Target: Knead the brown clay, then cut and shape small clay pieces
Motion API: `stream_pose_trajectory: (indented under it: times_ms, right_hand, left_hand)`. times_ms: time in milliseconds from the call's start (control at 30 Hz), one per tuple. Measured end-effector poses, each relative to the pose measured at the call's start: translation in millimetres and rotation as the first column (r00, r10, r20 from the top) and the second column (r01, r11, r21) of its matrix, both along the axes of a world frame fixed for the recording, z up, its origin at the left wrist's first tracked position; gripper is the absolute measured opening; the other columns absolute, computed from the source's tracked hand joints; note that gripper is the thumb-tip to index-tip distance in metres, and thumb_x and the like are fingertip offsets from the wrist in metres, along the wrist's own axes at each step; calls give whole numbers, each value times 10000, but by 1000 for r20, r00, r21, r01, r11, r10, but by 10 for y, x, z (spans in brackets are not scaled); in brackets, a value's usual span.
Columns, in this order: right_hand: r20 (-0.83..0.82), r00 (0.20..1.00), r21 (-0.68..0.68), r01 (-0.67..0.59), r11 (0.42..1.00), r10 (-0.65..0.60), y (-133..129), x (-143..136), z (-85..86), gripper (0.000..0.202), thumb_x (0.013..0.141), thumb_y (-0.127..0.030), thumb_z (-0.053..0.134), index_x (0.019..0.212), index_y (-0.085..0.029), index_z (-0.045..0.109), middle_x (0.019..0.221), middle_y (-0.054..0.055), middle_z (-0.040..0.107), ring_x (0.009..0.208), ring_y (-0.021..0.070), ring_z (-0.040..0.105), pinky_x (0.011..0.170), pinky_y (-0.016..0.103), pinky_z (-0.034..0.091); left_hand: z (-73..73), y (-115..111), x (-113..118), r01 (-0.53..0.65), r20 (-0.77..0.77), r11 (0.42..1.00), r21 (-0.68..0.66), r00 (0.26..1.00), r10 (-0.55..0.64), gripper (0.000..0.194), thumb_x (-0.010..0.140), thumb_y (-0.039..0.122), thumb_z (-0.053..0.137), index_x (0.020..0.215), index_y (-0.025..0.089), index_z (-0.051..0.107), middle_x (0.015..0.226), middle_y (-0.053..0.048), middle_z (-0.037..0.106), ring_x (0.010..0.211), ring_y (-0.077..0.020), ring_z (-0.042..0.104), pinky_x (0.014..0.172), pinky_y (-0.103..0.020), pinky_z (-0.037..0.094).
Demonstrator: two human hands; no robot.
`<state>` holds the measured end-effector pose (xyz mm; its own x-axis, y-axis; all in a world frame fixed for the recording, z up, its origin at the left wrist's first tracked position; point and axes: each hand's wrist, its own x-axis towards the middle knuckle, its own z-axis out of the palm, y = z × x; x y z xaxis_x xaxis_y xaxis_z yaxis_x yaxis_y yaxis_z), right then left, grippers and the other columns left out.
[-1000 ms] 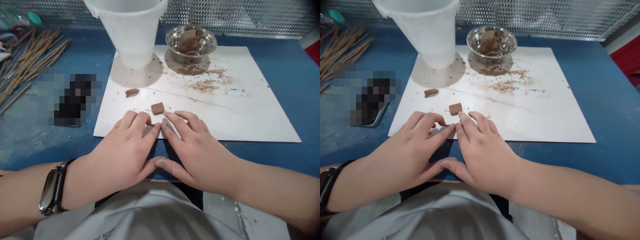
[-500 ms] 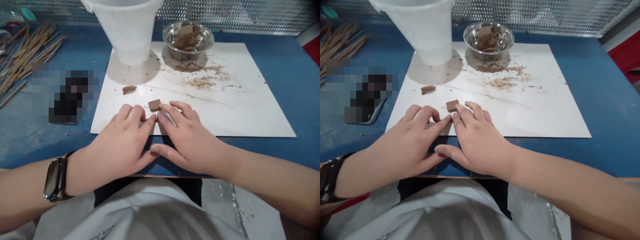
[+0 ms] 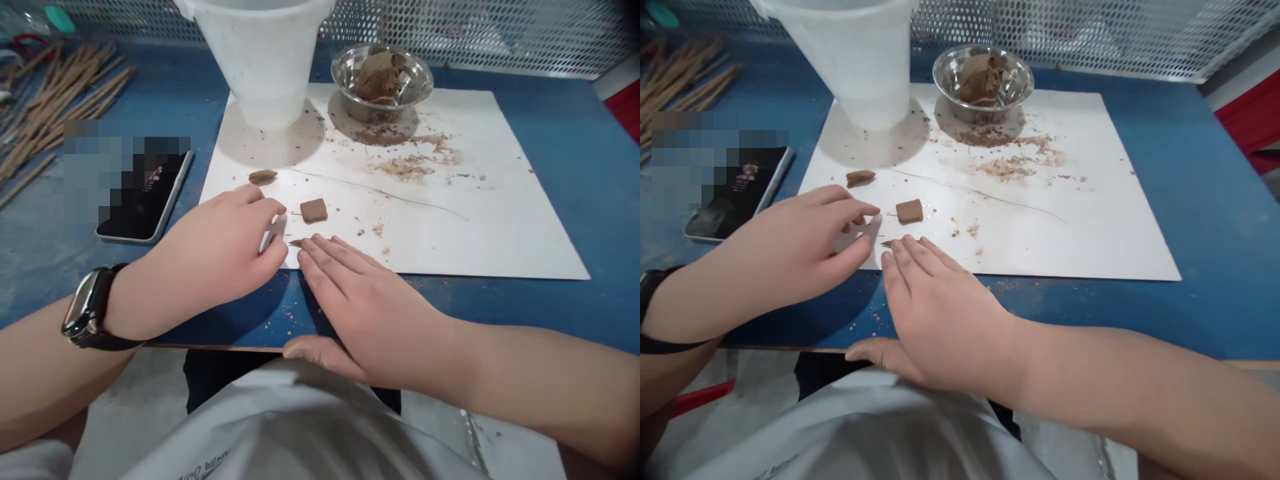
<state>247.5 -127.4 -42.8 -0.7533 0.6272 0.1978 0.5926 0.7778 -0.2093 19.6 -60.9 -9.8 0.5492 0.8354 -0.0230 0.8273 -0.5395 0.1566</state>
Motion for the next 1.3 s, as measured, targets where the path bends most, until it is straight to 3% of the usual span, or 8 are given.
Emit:
stream_pose_trajectory:
  times_ms: [133, 300, 467, 633, 800, 967, 1100, 1300]
  right_hand:
    - [-30, 999, 9, 17, 1000, -17, 67, -1, -11, 1042, 1109, -728, 439, 1553, 212, 504, 1626, 457, 480, 1581, 541, 495, 1280, 677, 490]
    - [-119, 992, 107, -32, 994, 45, 85, 0, -4, 749, 1160, -511, 479, 1434, 166, 646, 1426, 387, 710, 1403, 452, 708, 1206, 583, 595]
    - [12, 1000, 48, 2, 999, -2, 115, -17, -9, 868, 1140, -623, 472, 1534, 144, 568, 1622, 394, 546, 1588, 460, 531, 1286, 633, 510]
    - [-73, 993, 144, -82, 986, 93, 52, -30, 37, 612, 1149, -428, 518, 1355, 114, 713, 1330, 348, 772, 1326, 426, 751, 1159, 565, 636]
    - [-125, 988, 145, -69, 987, 88, 70, -5, 62, 429, 1133, -300, 532, 1241, 37, 773, 1285, 320, 791, 1246, 386, 779, 1103, 586, 673]
    - [-142, 988, 190, -30, 981, 57, 27, -4, 45, 530, 1125, -351, 559, 1302, 112, 746, 1320, 332, 785, 1299, 413, 773, 1149, 533, 657]
    - [-63, 997, 103, -25, 994, 31, 23, -3, 24, 728, 1148, -489, 514, 1456, 160, 630, 1521, 399, 638, 1487, 456, 641, 1225, 607, 585]
    - [-77, 997, 43, -16, 999, 20, 53, -2, 24, 642, 1150, -441, 506, 1455, 104, 658, 1503, 366, 674, 1471, 446, 655, 1225, 656, 574]
  left_hand:
    - [-43, -1, 27, -4, 11, 1000, 20, 1000, 3, 284, 1002, 313, 504, 1083, 200, 752, 984, -139, 696, 963, -350, 725, 803, -494, 574]
    - [-31, -12, 37, 2, 26, 1000, -7, 1000, -2, 268, 1027, 327, 493, 1030, 224, 740, 922, -106, 696, 896, -312, 715, 781, -459, 548]
    - [-25, -18, 43, 13, 53, 1000, -25, 999, -11, 245, 1007, 331, 532, 1029, 238, 758, 930, -101, 722, 905, -309, 725, 777, -441, 537]
    - [-20, -25, 45, 7, 33, 1000, -19, 999, -7, 269, 1033, 322, 513, 1059, 224, 762, 941, -100, 727, 914, -301, 730, 770, -422, 525]
    - [-12, -28, 44, 20, 34, 1000, -9, 999, -20, 277, 1025, 295, 504, 1057, 217, 768, 960, -112, 737, 923, -315, 738, 768, -432, 531]
    - [3, -38, 62, 36, 75, 998, -46, 997, -32, 234, 992, 262, 542, 1029, 229, 771, 961, -94, 747, 902, -286, 739, 774, -411, 542]
    - [-2, -36, 71, 65, 99, 996, -65, 993, -59, 249, 996, 271, 538, 1056, 234, 777, 976, -92, 747, 949, -287, 742, 825, -421, 560]
    - [-13, -39, 63, 71, 107, 996, -58, 992, -64, 253, 1020, 276, 529, 1033, 235, 778, 968, -89, 740, 952, -284, 738, 830, -418, 558]
